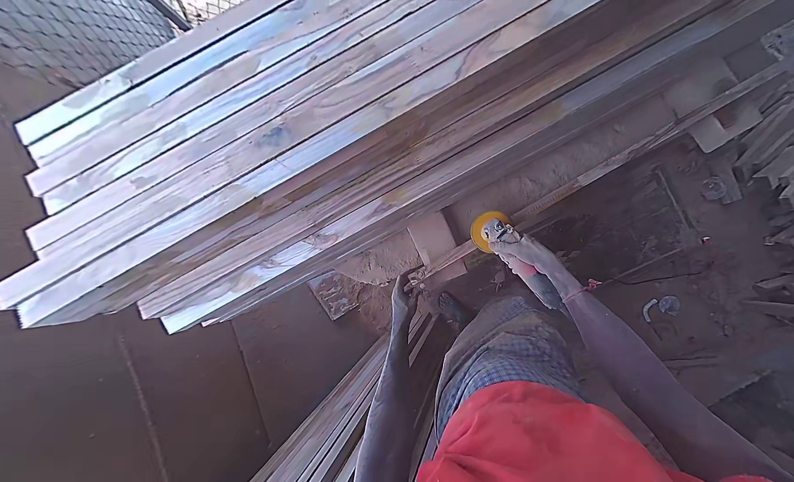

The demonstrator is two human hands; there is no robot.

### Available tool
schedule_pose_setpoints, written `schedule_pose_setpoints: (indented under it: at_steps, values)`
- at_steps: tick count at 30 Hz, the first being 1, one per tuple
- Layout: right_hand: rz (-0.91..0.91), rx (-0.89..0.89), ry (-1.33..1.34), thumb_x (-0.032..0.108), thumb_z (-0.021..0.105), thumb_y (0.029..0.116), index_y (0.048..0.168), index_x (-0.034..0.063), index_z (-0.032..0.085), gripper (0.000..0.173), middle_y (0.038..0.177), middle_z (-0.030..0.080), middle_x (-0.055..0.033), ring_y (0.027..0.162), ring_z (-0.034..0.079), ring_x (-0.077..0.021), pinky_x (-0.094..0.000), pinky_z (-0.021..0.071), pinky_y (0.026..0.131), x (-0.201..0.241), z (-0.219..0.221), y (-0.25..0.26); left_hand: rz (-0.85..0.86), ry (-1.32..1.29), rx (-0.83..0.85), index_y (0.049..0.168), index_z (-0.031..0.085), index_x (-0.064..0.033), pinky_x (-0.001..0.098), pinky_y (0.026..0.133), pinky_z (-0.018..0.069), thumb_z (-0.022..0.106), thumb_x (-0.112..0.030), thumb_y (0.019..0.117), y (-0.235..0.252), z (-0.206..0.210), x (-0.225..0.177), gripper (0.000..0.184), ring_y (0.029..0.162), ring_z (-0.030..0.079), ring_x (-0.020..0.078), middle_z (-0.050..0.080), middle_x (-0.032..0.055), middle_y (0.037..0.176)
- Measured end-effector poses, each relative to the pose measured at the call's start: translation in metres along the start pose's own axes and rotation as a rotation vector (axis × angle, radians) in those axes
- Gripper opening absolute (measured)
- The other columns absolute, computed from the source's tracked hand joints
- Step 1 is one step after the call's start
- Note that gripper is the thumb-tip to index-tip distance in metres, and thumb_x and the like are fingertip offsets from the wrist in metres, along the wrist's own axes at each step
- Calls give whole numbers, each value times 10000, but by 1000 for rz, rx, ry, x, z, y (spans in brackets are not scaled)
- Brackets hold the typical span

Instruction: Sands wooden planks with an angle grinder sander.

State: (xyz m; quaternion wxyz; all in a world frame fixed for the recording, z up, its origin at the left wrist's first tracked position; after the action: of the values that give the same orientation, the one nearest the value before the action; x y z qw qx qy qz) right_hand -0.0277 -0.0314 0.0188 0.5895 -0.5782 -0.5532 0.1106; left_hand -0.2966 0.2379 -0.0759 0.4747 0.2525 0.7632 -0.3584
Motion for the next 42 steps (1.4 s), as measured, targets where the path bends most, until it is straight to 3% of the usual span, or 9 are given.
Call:
schedule_pose_setpoints:
  at_steps: [3, 8, 18, 24, 26, 31, 33, 36, 42]
  values:
    - [0, -58, 90, 731, 749, 762, 1132, 171, 697, 673, 830, 694, -32, 679, 668, -155, -362, 583, 627, -9, -62, 4, 29, -29, -86, 1347, 584, 2, 308, 897, 591, 722, -234, 918, 4, 10, -1, 509, 1021, 698, 141, 700, 151, 1177]
    - [19, -165, 214, 710, 685, 845, 1113, 151, 700, 621, 846, 693, -41, 704, 679, -173, -377, 597, 654, -12, -173, 13, -27, -64, -182, 1387, 548, -1, 309, 782, 610, 659, -244, 945, -5, 14, 0, 517, 914, 705, 125, 702, 128, 1159]
    - [51, -495, 550, 713, 630, 880, 1303, 164, 601, 694, 963, 665, -95, 749, 667, -232, -443, 595, 661, -47, -427, 50, -232, -94, -268, 1495, 453, -101, 428, 732, 644, 564, -276, 998, -9, 30, -12, 538, 989, 731, 230, 662, 139, 1273]
    - [-4, -685, 605, 665, 576, 924, 1396, 167, 559, 686, 1206, 659, -115, 976, 670, -262, -505, 574, 807, -70, -498, 36, -188, 8, -317, 1441, 504, -14, 347, 812, 583, 582, -182, 980, -2, 25, -15, 496, 993, 681, 175, 655, 169, 1269]
    - [-13, -641, 590, 629, 638, 897, 1331, 160, 583, 641, 1105, 670, -91, 876, 674, -229, -460, 583, 755, -72, -489, 32, -218, 138, -326, 1359, 579, 27, 364, 944, 558, 605, -253, 1004, 1, 15, -19, 453, 1025, 690, 185, 700, 191, 1177]
    - [62, -492, 271, 548, 743, 869, 1282, 112, 618, 613, 977, 688, -93, 768, 681, -209, -423, 590, 700, -46, -397, 36, -341, 274, -161, 1260, 682, -77, 465, 884, 587, 511, -382, 1066, 14, 15, -7, 400, 869, 734, 211, 758, 111, 982]
    - [89, -385, 178, 517, 779, 846, 1287, 102, 616, 627, 962, 697, -98, 756, 688, -210, -414, 597, 697, -42, -337, 46, -341, 222, -159, 1211, 703, -68, 407, 795, 590, 448, -360, 1096, 11, 18, -10, 404, 785, 706, 166, 743, 77, 916]
    - [72, -194, 40, 458, 833, 821, 1256, 77, 630, 614, 927, 715, -100, 731, 704, -201, -383, 612, 690, -25, -218, 44, -426, -3, -196, 1345, 627, -69, 383, 645, 580, 317, -361, 1137, -5, 5, 5, 474, 748, 707, 195, 738, 108, 943]
    - [6, 90, -353, 537, 902, 707, 1179, 54, 653, 720, 885, 704, -106, 709, 682, -200, -419, 592, 720, 16, 11, 25, -571, -193, -377, 1408, 562, -50, 449, 733, 577, 178, -437, 1137, -66, -51, 59, 609, 890, 721, 258, 735, 157, 1107]
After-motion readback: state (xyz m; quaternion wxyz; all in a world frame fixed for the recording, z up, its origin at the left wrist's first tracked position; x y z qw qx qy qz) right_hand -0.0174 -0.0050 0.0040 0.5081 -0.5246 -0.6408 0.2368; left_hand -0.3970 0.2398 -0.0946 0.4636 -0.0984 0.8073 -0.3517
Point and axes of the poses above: each hand's wrist, its own y-axis towards the middle knuckle, its own z-axis out of the palm, x = y × z, the point moved 7 cm from there along y, towards the middle knuckle
